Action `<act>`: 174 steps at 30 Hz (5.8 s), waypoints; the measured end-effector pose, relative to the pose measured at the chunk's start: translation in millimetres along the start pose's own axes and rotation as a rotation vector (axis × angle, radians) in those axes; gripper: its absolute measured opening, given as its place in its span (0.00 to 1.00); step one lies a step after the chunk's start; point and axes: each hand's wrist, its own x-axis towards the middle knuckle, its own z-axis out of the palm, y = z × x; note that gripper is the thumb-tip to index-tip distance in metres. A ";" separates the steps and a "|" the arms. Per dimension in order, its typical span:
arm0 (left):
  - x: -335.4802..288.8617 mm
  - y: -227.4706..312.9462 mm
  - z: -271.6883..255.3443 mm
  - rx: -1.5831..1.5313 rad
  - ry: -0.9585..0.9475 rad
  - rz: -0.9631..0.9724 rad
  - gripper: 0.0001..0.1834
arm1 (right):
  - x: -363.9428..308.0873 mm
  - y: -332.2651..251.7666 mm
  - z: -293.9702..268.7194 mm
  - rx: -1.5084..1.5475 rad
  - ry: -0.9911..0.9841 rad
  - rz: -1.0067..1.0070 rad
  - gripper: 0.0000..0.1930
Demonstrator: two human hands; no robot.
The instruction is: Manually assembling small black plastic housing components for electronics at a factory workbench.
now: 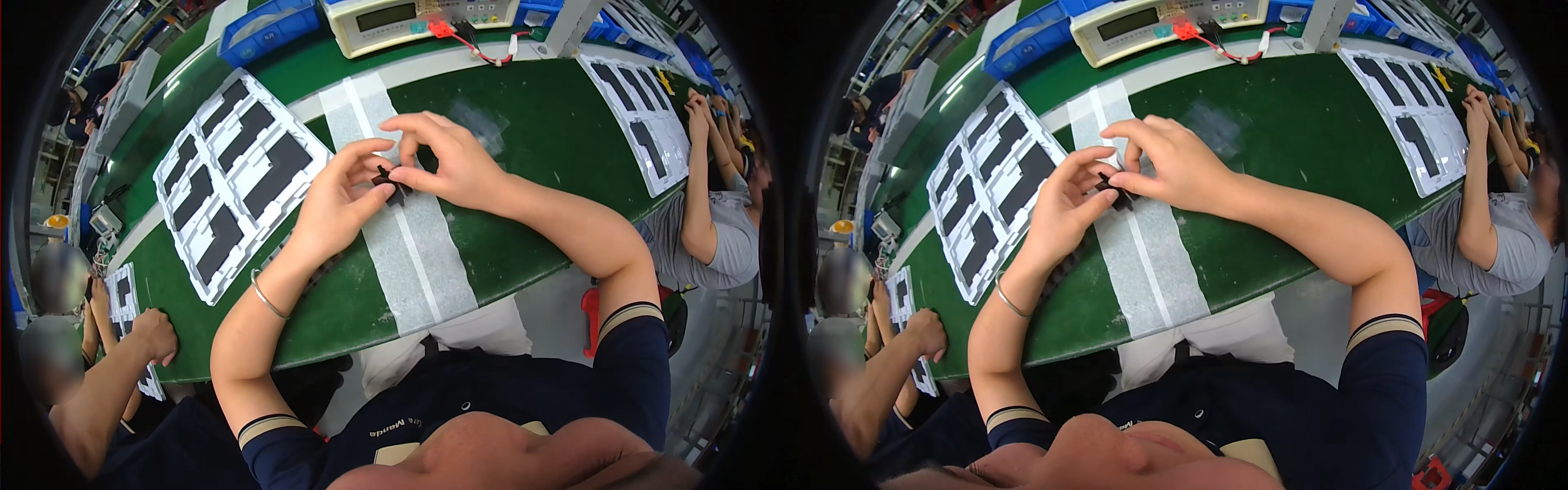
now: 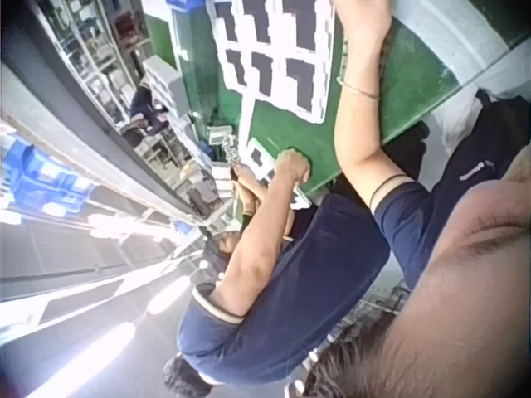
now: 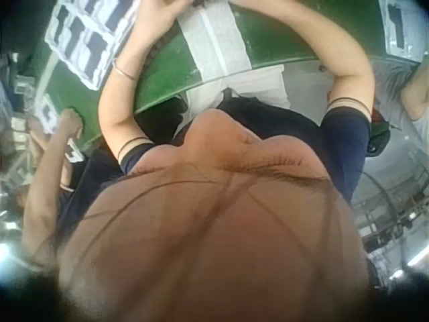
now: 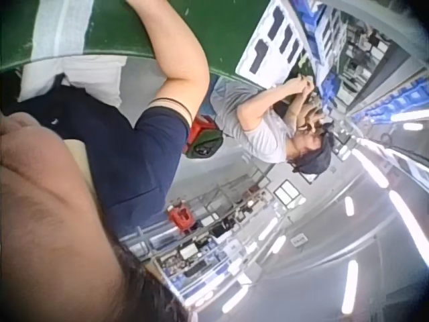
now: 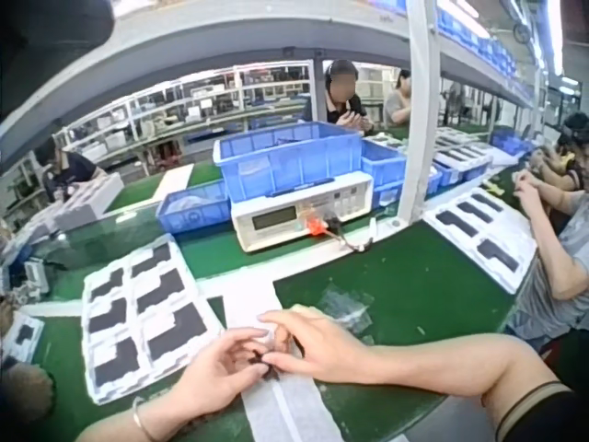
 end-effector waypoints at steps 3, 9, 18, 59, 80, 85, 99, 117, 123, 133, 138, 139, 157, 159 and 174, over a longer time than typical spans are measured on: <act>-2.4 -0.5 1.8 0.010 -0.053 0.038 0.26 | -0.6 -6.1 -4.7 0.145 -0.044 0.040 0.21; -4.9 7.2 1.2 -0.055 -0.081 -0.064 0.31 | 9.1 7.3 -22.8 0.329 -0.100 0.089 0.17; -9.7 3.7 8.9 0.222 -0.068 0.012 0.28 | 2.3 -17.9 -19.2 0.152 -0.205 0.192 0.17; -87.8 -8.4 -236.9 1.286 0.591 -0.382 0.20 | 4.4 11.1 -34.0 -0.263 -0.351 -0.154 0.12; -89.7 -15.3 -234.7 1.167 0.649 -0.296 0.25 | 8.1 2.4 -36.1 -0.297 -0.394 -0.234 0.09; -87.2 -11.4 -229.6 1.054 0.534 -0.365 0.23 | 8.1 1.7 -37.5 -0.311 -0.412 -0.198 0.10; -92.5 -17.8 -249.9 1.068 0.554 -0.275 0.16 | 10.0 4.5 -35.4 -0.323 -0.406 -0.211 0.09; -78.0 -77.5 -288.6 1.132 0.628 -0.019 0.06 | -8.4 41.2 -24.2 -0.298 -0.278 -0.333 0.07; -81.5 -67.0 -282.3 1.251 0.604 -0.004 0.08 | -6.4 40.0 -16.6 -0.306 -0.300 -0.354 0.06; -80.4 -66.8 -287.6 1.126 0.636 -0.052 0.07 | -0.8 39.9 -20.6 -0.275 -0.266 -0.365 0.06; -74.8 -76.3 -289.0 1.173 0.604 0.005 0.06 | -4.6 39.6 -21.1 -0.273 -0.295 -0.317 0.08; -77.1 -74.2 -285.6 1.168 0.611 -0.016 0.06 | -3.3 38.3 -19.8 -0.293 -0.308 -0.301 0.07; -81.1 -63.7 -265.4 1.189 0.679 -0.032 0.05 | -1.8 38.4 -22.2 -0.271 -0.292 -0.308 0.06; -84.5 -64.0 -269.7 1.210 0.702 -0.061 0.07 | -0.1 33.1 -21.0 -0.252 -0.286 -0.326 0.07; -1.6 -5.0 -252.8 0.822 0.751 0.061 0.12 | -2.5 13.2 -12.3 -0.235 -0.277 -0.273 0.08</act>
